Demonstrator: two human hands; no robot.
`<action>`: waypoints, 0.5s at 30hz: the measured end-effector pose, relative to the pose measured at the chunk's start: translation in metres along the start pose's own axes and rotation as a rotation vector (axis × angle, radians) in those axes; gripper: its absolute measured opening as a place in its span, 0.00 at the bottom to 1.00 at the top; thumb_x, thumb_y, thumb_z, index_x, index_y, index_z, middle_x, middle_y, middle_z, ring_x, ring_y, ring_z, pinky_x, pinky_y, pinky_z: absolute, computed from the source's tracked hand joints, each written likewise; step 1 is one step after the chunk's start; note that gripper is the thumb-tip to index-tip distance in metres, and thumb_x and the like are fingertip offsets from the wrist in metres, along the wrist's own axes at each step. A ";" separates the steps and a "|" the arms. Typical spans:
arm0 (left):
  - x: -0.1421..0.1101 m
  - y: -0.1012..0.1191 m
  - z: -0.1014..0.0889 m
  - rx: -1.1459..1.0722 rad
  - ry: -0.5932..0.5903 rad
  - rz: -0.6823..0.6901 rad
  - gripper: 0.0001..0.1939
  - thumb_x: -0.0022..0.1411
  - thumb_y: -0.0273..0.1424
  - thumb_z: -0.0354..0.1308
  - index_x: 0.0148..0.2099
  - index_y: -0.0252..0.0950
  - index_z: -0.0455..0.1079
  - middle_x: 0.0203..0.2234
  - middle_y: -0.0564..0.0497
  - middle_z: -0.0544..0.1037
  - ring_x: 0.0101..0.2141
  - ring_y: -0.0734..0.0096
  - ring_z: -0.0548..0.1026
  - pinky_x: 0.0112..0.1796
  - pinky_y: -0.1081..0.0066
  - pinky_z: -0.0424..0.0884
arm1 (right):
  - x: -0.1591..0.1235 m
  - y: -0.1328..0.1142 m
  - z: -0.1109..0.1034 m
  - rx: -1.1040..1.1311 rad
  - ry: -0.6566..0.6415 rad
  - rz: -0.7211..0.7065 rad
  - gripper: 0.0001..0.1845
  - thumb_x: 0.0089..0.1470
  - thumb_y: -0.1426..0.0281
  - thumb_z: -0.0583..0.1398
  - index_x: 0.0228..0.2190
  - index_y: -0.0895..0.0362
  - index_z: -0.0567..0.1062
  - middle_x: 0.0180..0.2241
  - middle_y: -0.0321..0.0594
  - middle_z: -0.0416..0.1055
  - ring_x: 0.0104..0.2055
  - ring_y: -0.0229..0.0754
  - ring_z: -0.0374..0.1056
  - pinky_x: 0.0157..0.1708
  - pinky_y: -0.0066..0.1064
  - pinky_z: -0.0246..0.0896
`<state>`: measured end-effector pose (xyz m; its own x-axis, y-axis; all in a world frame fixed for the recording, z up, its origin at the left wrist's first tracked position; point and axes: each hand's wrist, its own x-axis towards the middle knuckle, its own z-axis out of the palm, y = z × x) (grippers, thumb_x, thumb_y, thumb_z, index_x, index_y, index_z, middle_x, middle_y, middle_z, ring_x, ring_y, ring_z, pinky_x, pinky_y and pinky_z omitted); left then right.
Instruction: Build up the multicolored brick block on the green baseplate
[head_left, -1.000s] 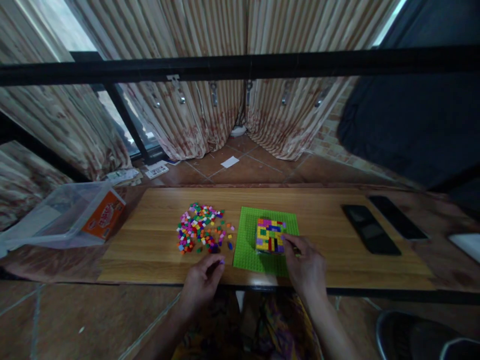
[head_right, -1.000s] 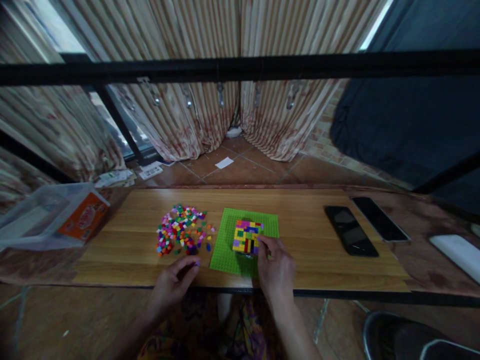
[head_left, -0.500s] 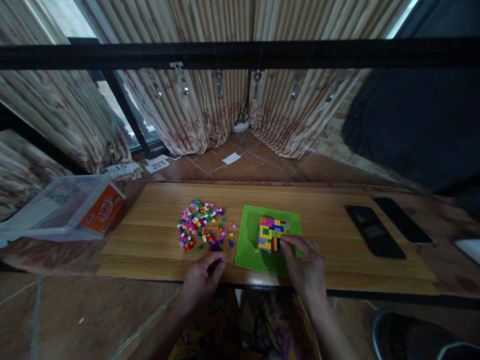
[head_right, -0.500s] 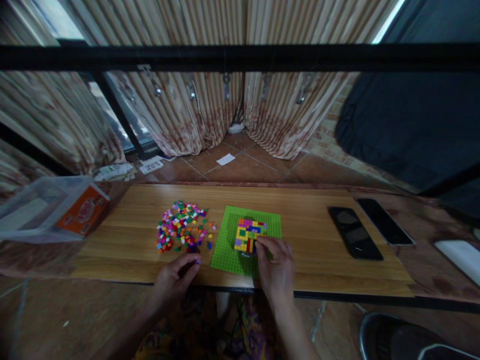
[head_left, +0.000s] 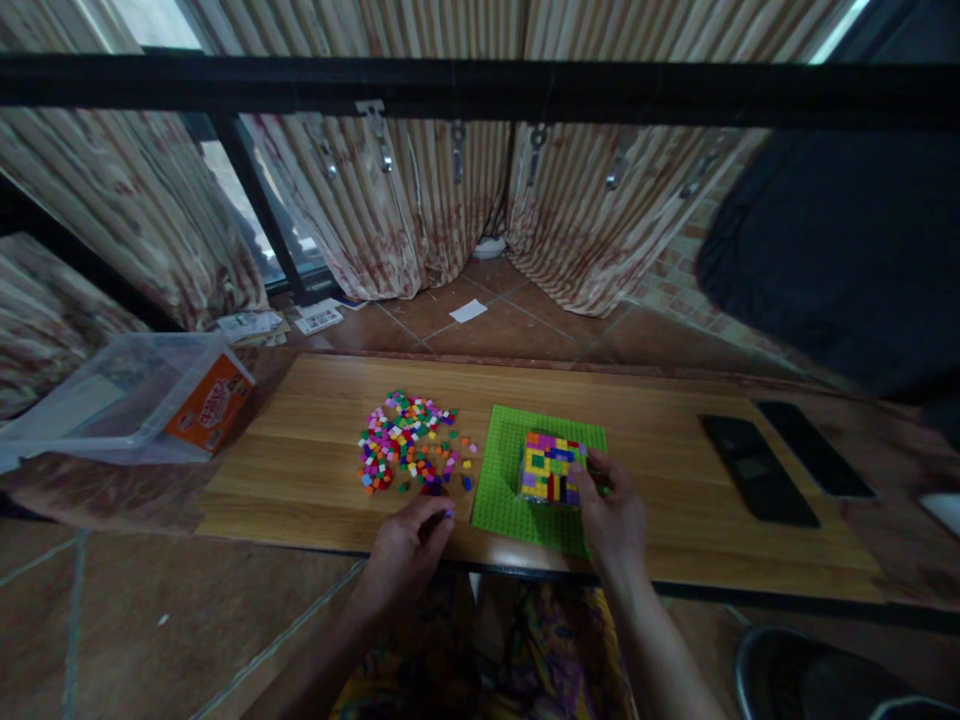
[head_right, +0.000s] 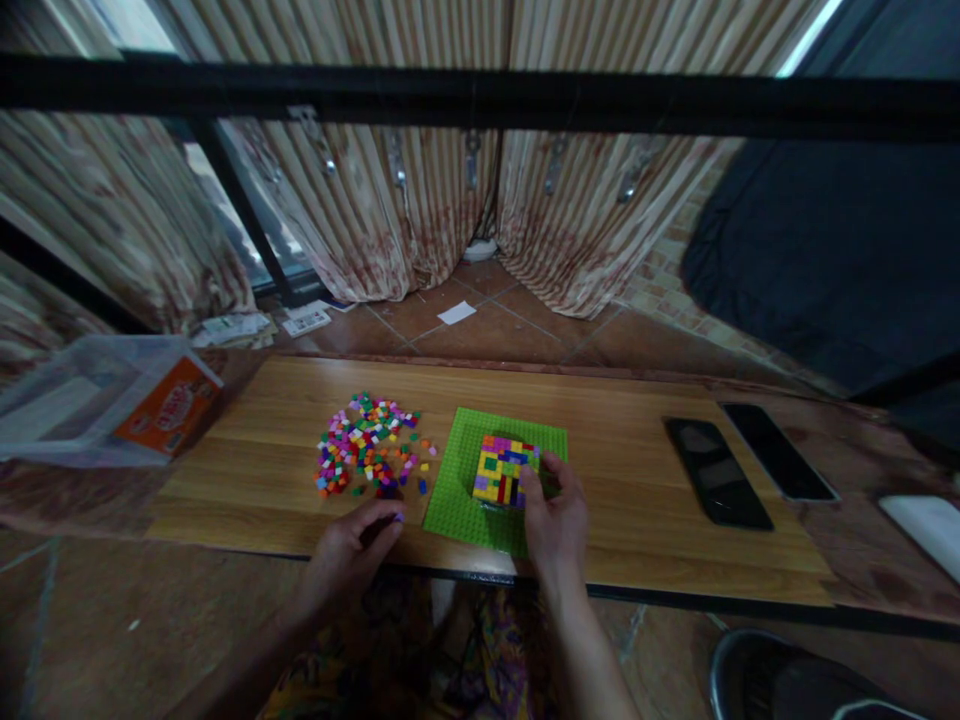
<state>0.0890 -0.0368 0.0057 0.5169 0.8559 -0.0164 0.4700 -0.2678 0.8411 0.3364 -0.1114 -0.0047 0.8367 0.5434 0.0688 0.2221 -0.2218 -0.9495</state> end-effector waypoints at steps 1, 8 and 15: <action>0.000 0.000 0.000 -0.001 0.000 -0.002 0.10 0.62 0.34 0.53 0.43 0.40 0.74 0.37 0.52 0.80 0.39 0.70 0.77 0.40 0.72 0.72 | 0.000 0.001 0.001 0.021 -0.013 0.006 0.30 0.49 0.51 0.62 0.46 0.60 0.75 0.40 0.49 0.77 0.39 0.47 0.72 0.38 0.37 0.67; 0.000 -0.002 0.000 -0.005 0.003 0.005 0.10 0.62 0.33 0.53 0.42 0.39 0.74 0.37 0.52 0.80 0.38 0.70 0.77 0.41 0.72 0.71 | -0.002 -0.001 0.003 0.058 -0.017 0.027 0.28 0.48 0.53 0.63 0.44 0.60 0.76 0.37 0.47 0.78 0.36 0.45 0.73 0.36 0.36 0.68; 0.001 0.006 0.004 -0.097 -0.007 -0.028 0.10 0.62 0.33 0.54 0.43 0.39 0.74 0.38 0.51 0.80 0.40 0.69 0.77 0.44 0.70 0.71 | 0.002 0.005 0.007 0.090 0.001 -0.006 0.31 0.45 0.52 0.64 0.45 0.61 0.74 0.38 0.48 0.77 0.37 0.45 0.72 0.38 0.38 0.68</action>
<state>0.0952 -0.0391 0.0086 0.5096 0.8593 -0.0437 0.4127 -0.1995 0.8887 0.3357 -0.1058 -0.0115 0.8363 0.5432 0.0745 0.1806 -0.1447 -0.9728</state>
